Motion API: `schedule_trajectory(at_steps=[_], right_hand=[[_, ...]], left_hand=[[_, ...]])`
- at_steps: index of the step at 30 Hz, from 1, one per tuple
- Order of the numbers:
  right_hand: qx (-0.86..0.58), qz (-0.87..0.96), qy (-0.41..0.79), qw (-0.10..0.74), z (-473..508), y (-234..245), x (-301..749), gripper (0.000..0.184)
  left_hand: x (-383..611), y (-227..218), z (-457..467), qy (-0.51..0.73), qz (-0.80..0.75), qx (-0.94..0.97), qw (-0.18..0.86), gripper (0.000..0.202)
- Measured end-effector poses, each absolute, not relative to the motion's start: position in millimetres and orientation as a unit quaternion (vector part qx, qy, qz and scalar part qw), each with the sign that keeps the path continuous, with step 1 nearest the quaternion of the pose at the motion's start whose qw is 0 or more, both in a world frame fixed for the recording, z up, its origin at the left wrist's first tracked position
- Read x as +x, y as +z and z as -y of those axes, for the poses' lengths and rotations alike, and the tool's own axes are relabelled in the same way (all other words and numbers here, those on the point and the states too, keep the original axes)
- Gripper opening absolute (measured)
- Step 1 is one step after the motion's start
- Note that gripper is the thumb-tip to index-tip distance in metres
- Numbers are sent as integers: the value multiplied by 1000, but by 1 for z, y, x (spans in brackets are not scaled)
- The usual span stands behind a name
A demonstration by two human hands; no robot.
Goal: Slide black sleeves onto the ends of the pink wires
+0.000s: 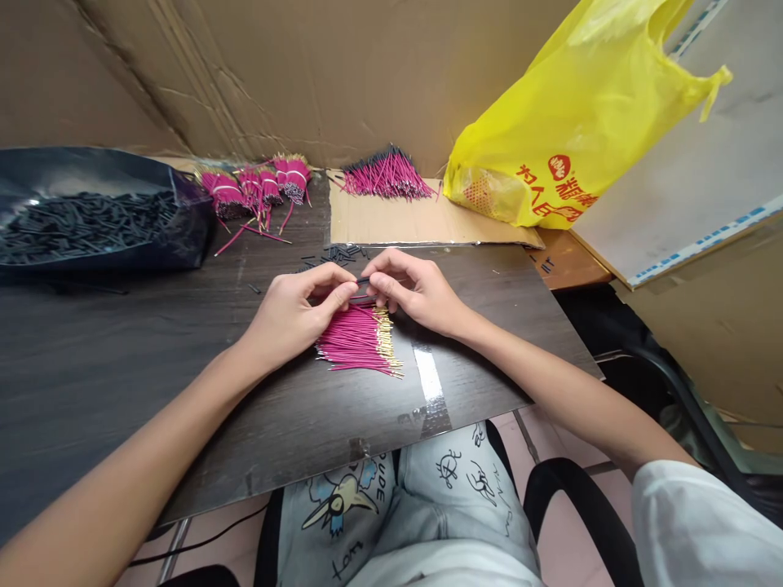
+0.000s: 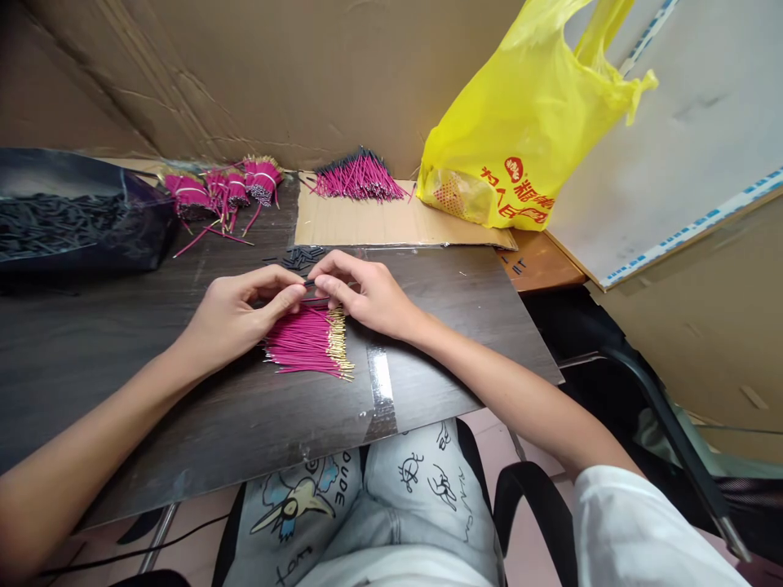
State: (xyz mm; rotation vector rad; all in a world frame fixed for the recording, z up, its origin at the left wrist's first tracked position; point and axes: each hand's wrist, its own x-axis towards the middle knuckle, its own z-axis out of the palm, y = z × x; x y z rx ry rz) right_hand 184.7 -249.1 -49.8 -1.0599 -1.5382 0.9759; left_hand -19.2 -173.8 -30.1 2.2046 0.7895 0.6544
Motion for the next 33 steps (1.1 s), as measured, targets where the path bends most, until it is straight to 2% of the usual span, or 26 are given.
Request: schedule_trajectory(at_steps=[8, 17, 33], right_hand=[[-388, 540, 545, 511, 244, -46, 182, 52], [-365, 487, 648, 458, 243, -42, 189, 45], [-337, 509, 643, 462, 246, -38, 187, 42]], left_hand=[[-19, -29, 177, 272, -307, 847, 338, 26], [-21, -28, 175, 231, -291, 858, 356, 27], [-23, -20, 169, 214, -268, 844, 412, 28]])
